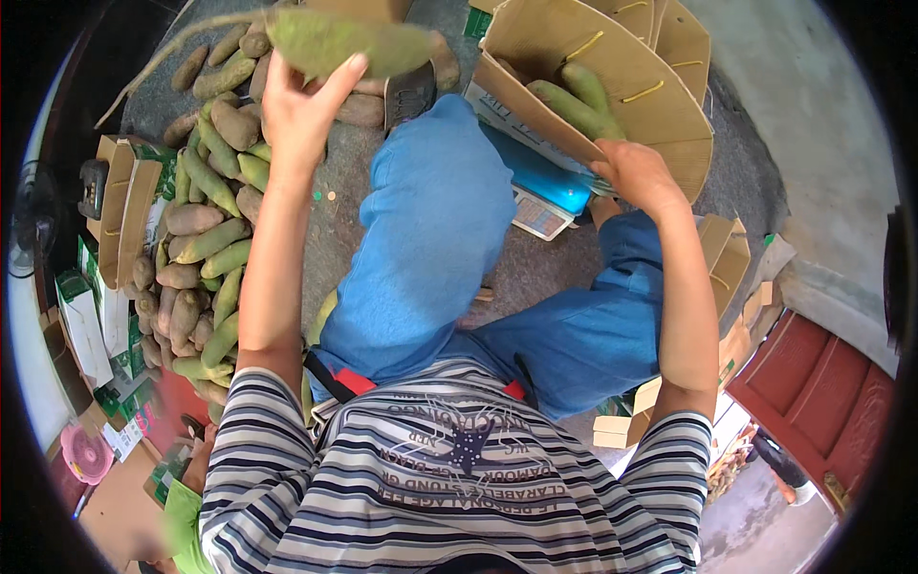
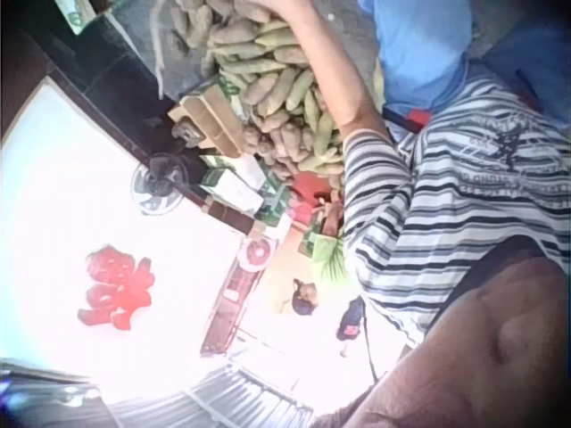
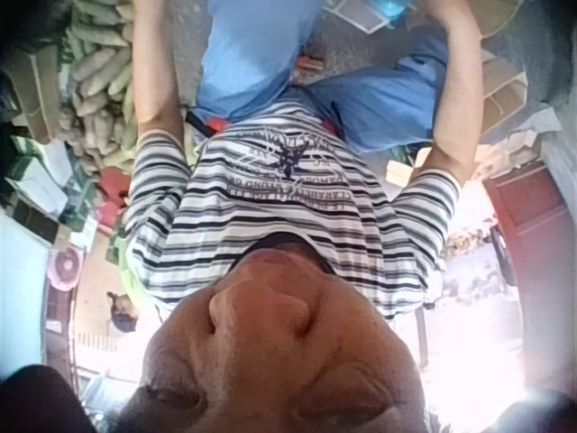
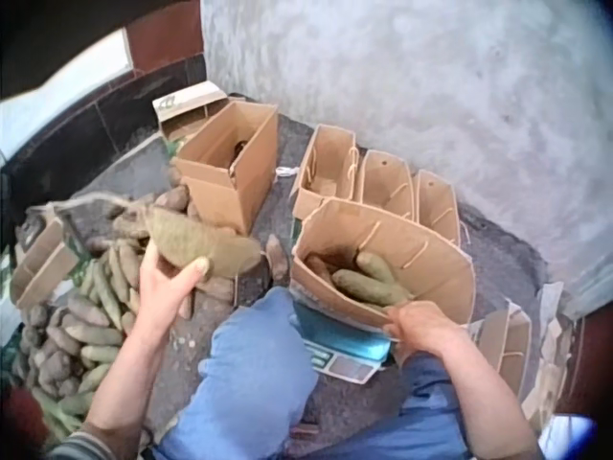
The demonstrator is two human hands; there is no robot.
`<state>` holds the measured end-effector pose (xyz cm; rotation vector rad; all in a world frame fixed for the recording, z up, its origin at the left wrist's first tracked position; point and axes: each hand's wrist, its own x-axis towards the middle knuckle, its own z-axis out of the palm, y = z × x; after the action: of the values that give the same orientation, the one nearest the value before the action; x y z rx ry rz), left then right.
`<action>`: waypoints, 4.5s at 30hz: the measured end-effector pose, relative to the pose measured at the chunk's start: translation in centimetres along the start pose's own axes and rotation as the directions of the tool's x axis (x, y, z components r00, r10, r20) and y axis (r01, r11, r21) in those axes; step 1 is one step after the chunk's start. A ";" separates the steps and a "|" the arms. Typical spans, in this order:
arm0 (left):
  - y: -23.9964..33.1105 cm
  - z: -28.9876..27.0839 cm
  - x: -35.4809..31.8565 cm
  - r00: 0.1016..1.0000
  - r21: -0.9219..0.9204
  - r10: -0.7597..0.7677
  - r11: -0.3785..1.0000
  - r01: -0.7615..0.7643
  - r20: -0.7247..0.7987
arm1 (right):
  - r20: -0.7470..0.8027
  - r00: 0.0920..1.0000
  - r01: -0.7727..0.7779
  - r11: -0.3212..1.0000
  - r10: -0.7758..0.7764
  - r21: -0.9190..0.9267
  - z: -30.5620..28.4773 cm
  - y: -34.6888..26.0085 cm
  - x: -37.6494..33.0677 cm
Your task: The person packs produce from a pile on the floor into cardboard boxes on a scale by hand, arranging the items inside and setting filled boxes aside.
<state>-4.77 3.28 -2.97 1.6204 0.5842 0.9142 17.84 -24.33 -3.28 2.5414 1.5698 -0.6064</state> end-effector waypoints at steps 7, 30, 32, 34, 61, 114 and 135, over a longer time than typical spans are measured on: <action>6.5 9.0 1.8 0.950 -0.264 0.037 0.963 0.049 0.311 | -0.045 0.999 0.028 1.000 -0.027 0.014 0.0 0.0 -0.3; -31.4 -17.5 -32.9 0.236 0.902 -0.873 0.431 -0.029 0.426 | -0.032 0.997 0.067 0.998 -0.067 -0.003 0.3 -0.4 0.1; -27.2 -13.9 -31.8 0.380 0.950 -0.873 0.255 -0.178 0.305 | 0.005 0.999 -0.034 0.999 0.034 -0.011 -0.1 -0.3 -1.2; -24.8 -14.7 -31.7 0.385 0.963 -0.883 0.246 -0.110 0.270 | 0.005 1.000 0.010 1.000 -0.010 0.005 -0.3 -0.8 -0.6; 3.7 -1.3 -0.9 0.944 0.314 0.328 0.901 -0.298 -0.044 | 0.009 0.999 -0.031 0.999 0.031 -0.023 1.1 -0.7 0.5; 1.6 21.7 6.2 0.340 0.353 -0.099 0.338 -0.872 0.935 | 0.178 0.974 -0.152 0.988 0.144 0.033 2.0 -1.7 4.4; 1.9 20.8 0.8 0.051 0.308 -0.449 0.522 -0.795 0.892 | -0.214 0.963 -0.124 0.972 0.167 0.199 -1.1 -1.4 -1.3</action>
<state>12.41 -8.57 -2.38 2.7853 -0.4888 -0.8071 16.41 -24.43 -1.56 2.9273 1.4302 -0.4757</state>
